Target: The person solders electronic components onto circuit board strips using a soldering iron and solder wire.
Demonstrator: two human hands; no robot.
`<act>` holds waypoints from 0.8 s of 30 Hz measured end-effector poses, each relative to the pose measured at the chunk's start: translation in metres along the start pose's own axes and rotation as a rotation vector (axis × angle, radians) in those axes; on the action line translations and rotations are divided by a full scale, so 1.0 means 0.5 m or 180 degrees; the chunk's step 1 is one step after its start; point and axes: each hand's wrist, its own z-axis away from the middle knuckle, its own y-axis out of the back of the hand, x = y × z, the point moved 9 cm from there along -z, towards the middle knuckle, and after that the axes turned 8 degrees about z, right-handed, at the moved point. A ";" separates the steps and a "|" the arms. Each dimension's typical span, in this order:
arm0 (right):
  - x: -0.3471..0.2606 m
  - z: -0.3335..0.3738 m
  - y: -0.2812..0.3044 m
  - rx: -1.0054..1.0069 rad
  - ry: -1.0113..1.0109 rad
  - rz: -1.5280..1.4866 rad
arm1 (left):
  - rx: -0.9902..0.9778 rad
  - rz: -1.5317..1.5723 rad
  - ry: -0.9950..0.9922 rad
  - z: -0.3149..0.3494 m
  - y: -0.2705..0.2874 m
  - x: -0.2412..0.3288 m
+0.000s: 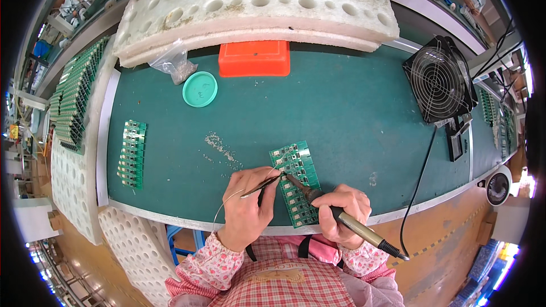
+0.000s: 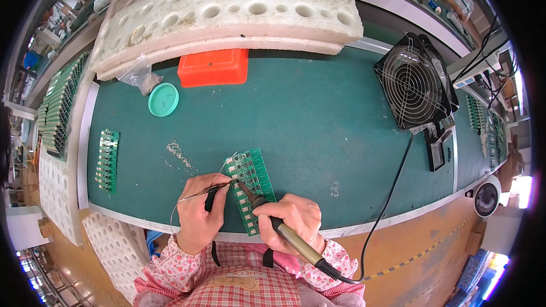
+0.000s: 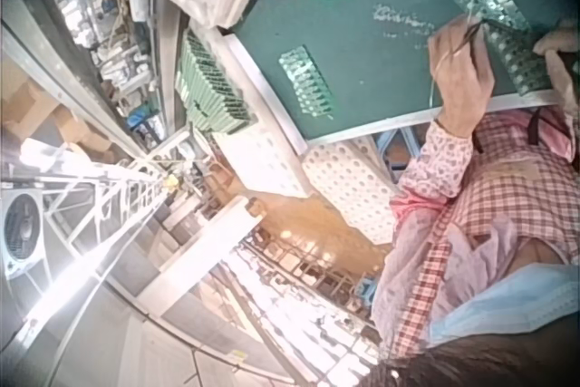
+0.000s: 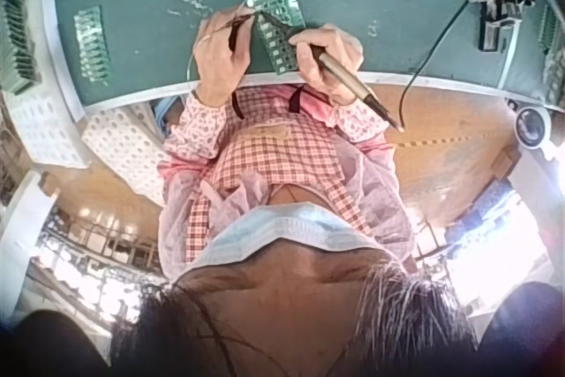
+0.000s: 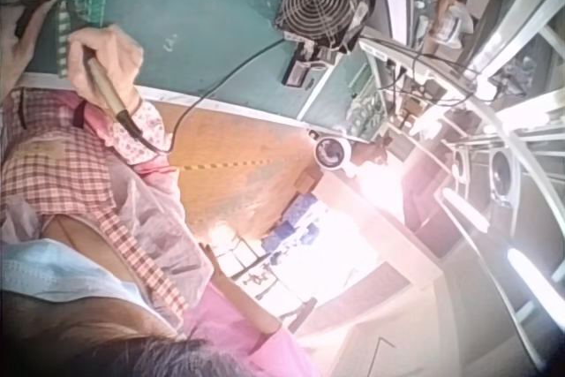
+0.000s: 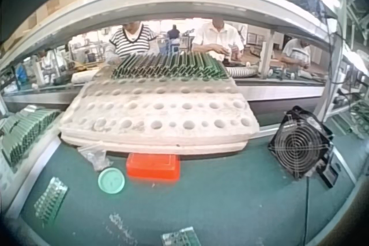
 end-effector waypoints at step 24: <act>-0.018 -0.009 0.005 0.0027 0.0166 0.0102 | 0.0032 0.0073 0.0156 -0.003 0.002 -0.002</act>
